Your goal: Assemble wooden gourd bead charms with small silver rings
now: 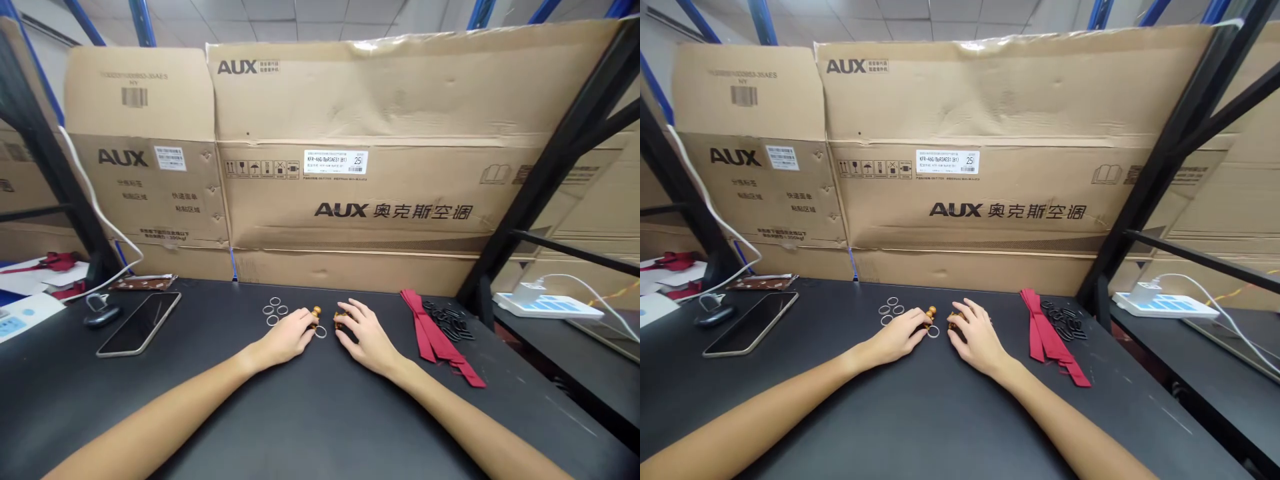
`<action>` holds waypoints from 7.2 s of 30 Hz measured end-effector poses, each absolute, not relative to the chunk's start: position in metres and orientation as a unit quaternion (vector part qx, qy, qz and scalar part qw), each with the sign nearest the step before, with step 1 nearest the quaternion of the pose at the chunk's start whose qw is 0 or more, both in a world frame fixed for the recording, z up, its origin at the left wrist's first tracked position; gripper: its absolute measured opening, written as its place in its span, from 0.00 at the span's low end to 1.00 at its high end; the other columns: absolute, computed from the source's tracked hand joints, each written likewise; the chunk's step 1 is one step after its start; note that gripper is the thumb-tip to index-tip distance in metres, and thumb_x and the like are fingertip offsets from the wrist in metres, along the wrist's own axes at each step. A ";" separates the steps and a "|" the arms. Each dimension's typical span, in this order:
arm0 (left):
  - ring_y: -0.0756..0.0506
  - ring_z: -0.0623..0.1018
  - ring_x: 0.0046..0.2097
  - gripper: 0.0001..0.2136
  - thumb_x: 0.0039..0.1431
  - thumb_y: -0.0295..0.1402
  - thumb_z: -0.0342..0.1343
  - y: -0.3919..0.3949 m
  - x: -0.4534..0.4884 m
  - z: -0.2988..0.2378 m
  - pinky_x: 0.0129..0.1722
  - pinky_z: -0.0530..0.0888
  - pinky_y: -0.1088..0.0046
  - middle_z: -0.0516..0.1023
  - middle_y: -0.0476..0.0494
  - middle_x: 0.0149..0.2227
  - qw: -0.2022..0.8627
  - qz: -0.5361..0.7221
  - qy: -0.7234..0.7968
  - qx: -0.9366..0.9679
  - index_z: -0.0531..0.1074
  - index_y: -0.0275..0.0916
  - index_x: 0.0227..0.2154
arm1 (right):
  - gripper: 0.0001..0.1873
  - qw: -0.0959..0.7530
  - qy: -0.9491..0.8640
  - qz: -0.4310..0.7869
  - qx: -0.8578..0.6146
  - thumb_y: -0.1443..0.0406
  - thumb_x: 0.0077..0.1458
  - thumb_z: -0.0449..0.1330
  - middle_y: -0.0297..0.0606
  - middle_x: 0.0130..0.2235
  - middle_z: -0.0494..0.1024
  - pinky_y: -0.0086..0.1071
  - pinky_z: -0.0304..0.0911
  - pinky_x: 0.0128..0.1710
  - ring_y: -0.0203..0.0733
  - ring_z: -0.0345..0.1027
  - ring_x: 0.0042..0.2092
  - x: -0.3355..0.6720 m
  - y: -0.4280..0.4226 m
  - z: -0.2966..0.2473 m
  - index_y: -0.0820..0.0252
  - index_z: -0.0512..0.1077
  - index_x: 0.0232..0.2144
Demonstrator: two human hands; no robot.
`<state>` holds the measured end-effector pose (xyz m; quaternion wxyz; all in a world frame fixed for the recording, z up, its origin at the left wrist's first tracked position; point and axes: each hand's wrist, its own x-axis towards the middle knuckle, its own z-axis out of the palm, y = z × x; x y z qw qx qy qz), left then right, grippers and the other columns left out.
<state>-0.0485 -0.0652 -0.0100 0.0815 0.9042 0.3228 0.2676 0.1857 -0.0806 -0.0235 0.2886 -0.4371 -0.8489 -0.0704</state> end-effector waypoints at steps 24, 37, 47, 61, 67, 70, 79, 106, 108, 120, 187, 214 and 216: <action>0.45 0.72 0.45 0.05 0.62 0.33 0.52 -0.081 -0.035 -0.001 0.49 0.69 0.66 0.72 0.43 0.41 0.202 0.346 0.304 0.864 0.72 0.39 0.37 | 0.10 0.351 -0.854 0.084 -0.374 0.64 0.63 0.51 0.43 0.55 0.68 0.51 0.55 0.58 0.49 0.58 0.58 0.172 -0.098 -0.019 0.55 0.72 0.34; 0.45 0.71 0.45 0.07 0.63 0.32 0.52 -0.083 -0.035 0.000 0.51 0.68 0.65 0.73 0.44 0.41 0.183 0.363 0.312 0.859 0.73 0.40 0.31 | 0.11 0.374 -0.840 0.087 -0.384 0.63 0.63 0.50 0.43 0.55 0.69 0.53 0.54 0.59 0.51 0.57 0.59 0.172 -0.100 -0.015 0.54 0.72 0.35; 0.45 0.72 0.44 0.11 0.64 0.31 0.49 -0.080 -0.034 -0.002 0.49 0.68 0.66 0.74 0.44 0.40 0.177 0.368 0.331 0.851 0.73 0.39 0.27 | 0.11 0.379 -0.836 0.121 -0.377 0.62 0.63 0.50 0.43 0.55 0.68 0.51 0.53 0.59 0.49 0.59 0.58 0.172 -0.100 -0.014 0.54 0.72 0.35; 0.46 0.71 0.44 0.09 0.64 0.30 0.49 -0.084 -0.034 0.000 0.50 0.67 0.67 0.73 0.44 0.41 0.145 0.356 0.314 0.868 0.72 0.39 0.29 | 0.12 0.381 -0.834 0.129 -0.378 0.60 0.64 0.51 0.44 0.53 0.69 0.52 0.54 0.58 0.51 0.59 0.57 0.171 -0.101 -0.014 0.56 0.71 0.32; 0.44 0.69 0.46 0.07 0.64 0.30 0.50 -0.090 -0.034 -0.002 0.51 0.66 0.64 0.71 0.43 0.45 0.082 0.314 0.265 0.908 0.73 0.39 0.34 | 0.10 0.368 -0.852 0.054 -0.369 0.65 0.62 0.51 0.45 0.50 0.70 0.55 0.56 0.56 0.52 0.56 0.57 0.169 -0.100 -0.019 0.57 0.71 0.32; 0.45 0.69 0.46 0.08 0.65 0.30 0.49 -0.088 -0.034 -0.001 0.51 0.66 0.66 0.71 0.44 0.44 0.111 0.333 0.276 0.895 0.73 0.39 0.34 | 0.07 0.364 -0.857 0.031 -0.364 0.65 0.61 0.54 0.45 0.50 0.69 0.55 0.57 0.56 0.52 0.57 0.57 0.169 -0.100 -0.019 0.57 0.71 0.34; 0.48 0.72 0.42 0.09 0.65 0.32 0.47 -0.075 -0.037 0.000 0.47 0.69 0.71 0.71 0.45 0.41 0.263 0.347 0.283 0.855 0.71 0.38 0.31 | 0.06 0.347 -0.876 -0.025 -0.334 0.66 0.60 0.56 0.44 0.52 0.69 0.54 0.57 0.57 0.52 0.57 0.56 0.173 -0.098 -0.018 0.55 0.74 0.37; 0.47 0.72 0.43 0.10 0.65 0.33 0.47 -0.077 -0.036 0.000 0.48 0.69 0.70 0.71 0.45 0.41 0.238 0.341 0.306 0.856 0.72 0.39 0.31 | 0.06 0.352 -0.882 -0.050 -0.310 0.66 0.60 0.56 0.43 0.51 0.70 0.55 0.58 0.56 0.52 0.57 0.55 0.173 -0.095 -0.020 0.56 0.75 0.36; 0.48 0.73 0.42 0.10 0.65 0.34 0.47 -0.075 -0.036 0.000 0.46 0.69 0.71 0.71 0.45 0.41 0.247 0.339 0.312 0.852 0.71 0.39 0.31 | 0.07 0.354 -0.881 -0.053 -0.308 0.67 0.61 0.56 0.43 0.51 0.69 0.55 0.58 0.55 0.52 0.57 0.55 0.173 -0.094 -0.021 0.55 0.75 0.36; 0.45 0.70 0.46 0.08 0.64 0.30 0.49 -0.084 -0.035 -0.001 0.51 0.67 0.65 0.70 0.44 0.43 0.170 0.335 0.297 0.878 0.72 0.39 0.32 | 0.07 0.349 -0.881 -0.042 -0.318 0.67 0.60 0.56 0.44 0.49 0.70 0.55 0.59 0.55 0.52 0.59 0.54 0.173 -0.096 -0.020 0.56 0.74 0.34; 0.38 0.70 0.48 0.08 0.63 0.27 0.49 -0.056 -0.071 0.004 0.45 0.68 0.58 0.71 0.36 0.47 -0.194 0.217 0.345 0.892 0.72 0.35 0.32 | 0.17 0.233 -0.932 -0.031 -0.274 0.63 0.61 0.55 0.41 0.60 0.66 0.52 0.54 0.61 0.54 0.46 0.65 0.166 -0.113 -0.006 0.56 0.69 0.53; 0.42 0.69 0.51 0.08 0.60 0.37 0.55 -0.080 -0.053 0.004 0.53 0.65 0.61 0.70 0.42 0.49 0.005 0.228 0.283 0.932 0.71 0.40 0.38 | 0.26 0.174 -0.819 -0.017 -0.546 0.47 0.60 0.49 0.38 0.66 0.53 0.64 0.42 0.59 0.62 0.40 0.66 0.183 -0.087 -0.024 0.41 0.62 0.58; 0.43 0.70 0.50 0.05 0.63 0.35 0.52 -0.078 -0.051 0.001 0.51 0.66 0.63 0.71 0.43 0.47 -0.004 0.234 0.296 0.926 0.71 0.40 0.34 | 0.24 0.173 -0.820 -0.010 -0.546 0.48 0.61 0.48 0.38 0.66 0.53 0.63 0.44 0.59 0.61 0.42 0.66 0.184 -0.087 -0.024 0.41 0.63 0.58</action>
